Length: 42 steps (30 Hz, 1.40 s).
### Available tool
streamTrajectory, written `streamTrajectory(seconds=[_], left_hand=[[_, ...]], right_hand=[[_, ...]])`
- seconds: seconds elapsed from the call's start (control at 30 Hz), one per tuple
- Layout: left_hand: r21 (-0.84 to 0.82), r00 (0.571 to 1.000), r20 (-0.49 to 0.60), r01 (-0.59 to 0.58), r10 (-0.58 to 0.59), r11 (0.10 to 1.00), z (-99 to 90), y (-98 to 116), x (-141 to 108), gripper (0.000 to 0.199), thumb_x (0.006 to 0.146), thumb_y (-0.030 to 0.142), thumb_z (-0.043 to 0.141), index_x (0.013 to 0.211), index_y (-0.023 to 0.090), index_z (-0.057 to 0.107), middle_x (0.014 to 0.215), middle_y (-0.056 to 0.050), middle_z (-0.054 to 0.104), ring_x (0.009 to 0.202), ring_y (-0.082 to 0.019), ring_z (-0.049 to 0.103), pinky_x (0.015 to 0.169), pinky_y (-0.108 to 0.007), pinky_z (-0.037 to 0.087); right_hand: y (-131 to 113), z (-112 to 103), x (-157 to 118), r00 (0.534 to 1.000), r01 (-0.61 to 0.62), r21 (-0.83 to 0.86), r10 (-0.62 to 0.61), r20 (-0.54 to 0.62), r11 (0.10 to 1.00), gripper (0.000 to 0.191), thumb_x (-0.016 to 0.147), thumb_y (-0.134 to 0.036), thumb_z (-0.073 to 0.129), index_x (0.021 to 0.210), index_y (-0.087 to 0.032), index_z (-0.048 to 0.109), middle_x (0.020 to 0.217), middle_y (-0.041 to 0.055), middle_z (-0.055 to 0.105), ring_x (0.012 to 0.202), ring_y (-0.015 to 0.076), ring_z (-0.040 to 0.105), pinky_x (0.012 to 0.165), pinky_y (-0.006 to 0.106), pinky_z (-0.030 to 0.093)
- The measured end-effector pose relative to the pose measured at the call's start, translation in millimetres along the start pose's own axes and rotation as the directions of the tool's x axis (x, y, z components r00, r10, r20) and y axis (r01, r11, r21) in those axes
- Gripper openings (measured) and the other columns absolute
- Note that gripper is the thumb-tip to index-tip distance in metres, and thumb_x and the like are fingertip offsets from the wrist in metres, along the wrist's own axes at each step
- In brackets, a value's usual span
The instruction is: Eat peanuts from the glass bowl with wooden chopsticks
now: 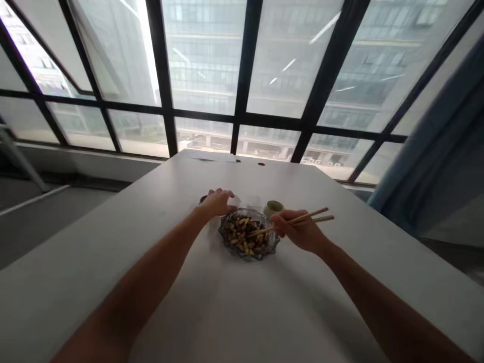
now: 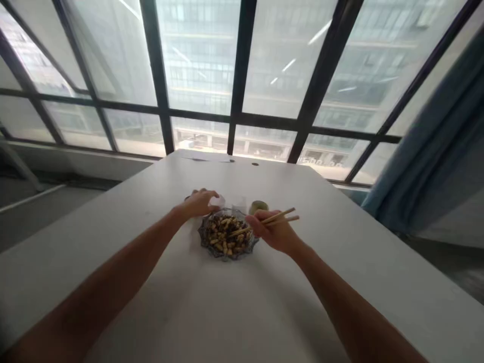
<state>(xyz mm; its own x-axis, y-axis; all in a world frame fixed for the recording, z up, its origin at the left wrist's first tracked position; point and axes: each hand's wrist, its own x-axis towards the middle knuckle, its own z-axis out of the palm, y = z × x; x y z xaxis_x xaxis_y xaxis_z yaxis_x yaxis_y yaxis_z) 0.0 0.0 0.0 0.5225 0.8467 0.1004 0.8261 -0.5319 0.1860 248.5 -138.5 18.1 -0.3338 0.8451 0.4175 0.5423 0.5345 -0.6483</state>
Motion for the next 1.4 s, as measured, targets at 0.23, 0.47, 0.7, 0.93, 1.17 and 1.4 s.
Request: streamTrajectory(seconds=[0.23,0.47,0.7,0.93,1.17,1.4], left_hand=[[0.006,1.0,-0.025,-0.003,0.004,1.0,2.0,2.3,-0.4,0.051,0.088,0.049,0.063,0.131,0.021,0.058,0.133,-0.012,0.064,0.132,-0.032,0.049,0.109,-0.045,0.033],[0.009,0.999,-0.039,-0.007,0.007,1.0,3.2,1.3,0.8,0.05,0.088,0.048,0.063,0.129,0.021,0.058,0.133,-0.013,0.064,0.132,-0.03,0.049,0.109,-0.046,0.032],[0.008,0.999,-0.038,-0.013,0.014,1.0,3.4,0.5,0.7,0.049,0.087,0.048,0.063,0.129,0.022,0.058,0.133,-0.013,0.064,0.132,-0.03,0.05,0.109,-0.047,0.033],[0.007,0.999,-0.039,-0.011,0.011,1.0,2.2,2.1,-0.5,0.05,0.087,0.048,0.063,0.129,0.02,0.058,0.132,-0.013,0.065,0.131,-0.031,0.05,0.11,-0.048,0.033],[0.01,0.999,-0.047,-0.017,0.018,1.0,4.4,1.1,0.5,0.049,0.087,0.048,0.062,0.128,0.022,0.059,0.131,-0.013,0.065,0.13,-0.03,0.051,0.109,-0.047,0.033],[0.009,0.999,-0.038,-0.005,0.006,1.0,2.5,2.3,0.0,0.05,0.087,0.048,0.063,0.129,0.021,0.059,0.13,-0.013,0.066,0.131,-0.031,0.05,0.11,-0.047,0.033]], right_hand=[[-0.8,0.8,0.1,0.999,-0.039,0.024,0.039,0.028,0.999,0.052,0.094,-0.058,0.053,0.059,-0.02,0.059,0.052,0.0044,0.063,0.046,0.015,0.057,0.045,0.028,0.043],[-1.5,1.1,0.1,0.999,-0.043,0.036,0.043,0.019,0.998,0.05,0.094,-0.059,0.053,0.061,-0.021,0.058,0.05,0.0035,0.063,0.044,0.0154,0.059,0.043,0.027,0.044],[4.6,-3.5,-1.2,0.999,0.0,-0.049,-0.002,-0.05,0.999,0.051,0.097,-0.056,0.05,0.061,-0.02,0.057,0.05,0.0029,0.061,0.043,0.0135,0.056,0.042,0.026,0.042],[4.4,0.9,-0.7,0.998,-0.029,0.003,0.029,-0.054,1.0,0.051,0.094,-0.06,0.053,0.062,-0.02,0.058,0.052,0.0036,0.063,0.045,0.0145,0.058,0.043,0.026,0.043],[2.1,3.9,0.4,0.989,-0.108,0.136,0.12,-0.088,0.985,0.055,0.09,-0.069,0.051,0.065,-0.021,0.06,0.048,0.003,0.062,0.043,0.0151,0.058,0.042,0.027,0.045],[0.9,3.4,-0.9,0.999,-0.028,0.0,0.028,-0.016,1.0,0.054,0.094,-0.063,0.051,0.061,-0.021,0.057,0.052,0.0035,0.063,0.045,0.0139,0.057,0.044,0.026,0.043]])
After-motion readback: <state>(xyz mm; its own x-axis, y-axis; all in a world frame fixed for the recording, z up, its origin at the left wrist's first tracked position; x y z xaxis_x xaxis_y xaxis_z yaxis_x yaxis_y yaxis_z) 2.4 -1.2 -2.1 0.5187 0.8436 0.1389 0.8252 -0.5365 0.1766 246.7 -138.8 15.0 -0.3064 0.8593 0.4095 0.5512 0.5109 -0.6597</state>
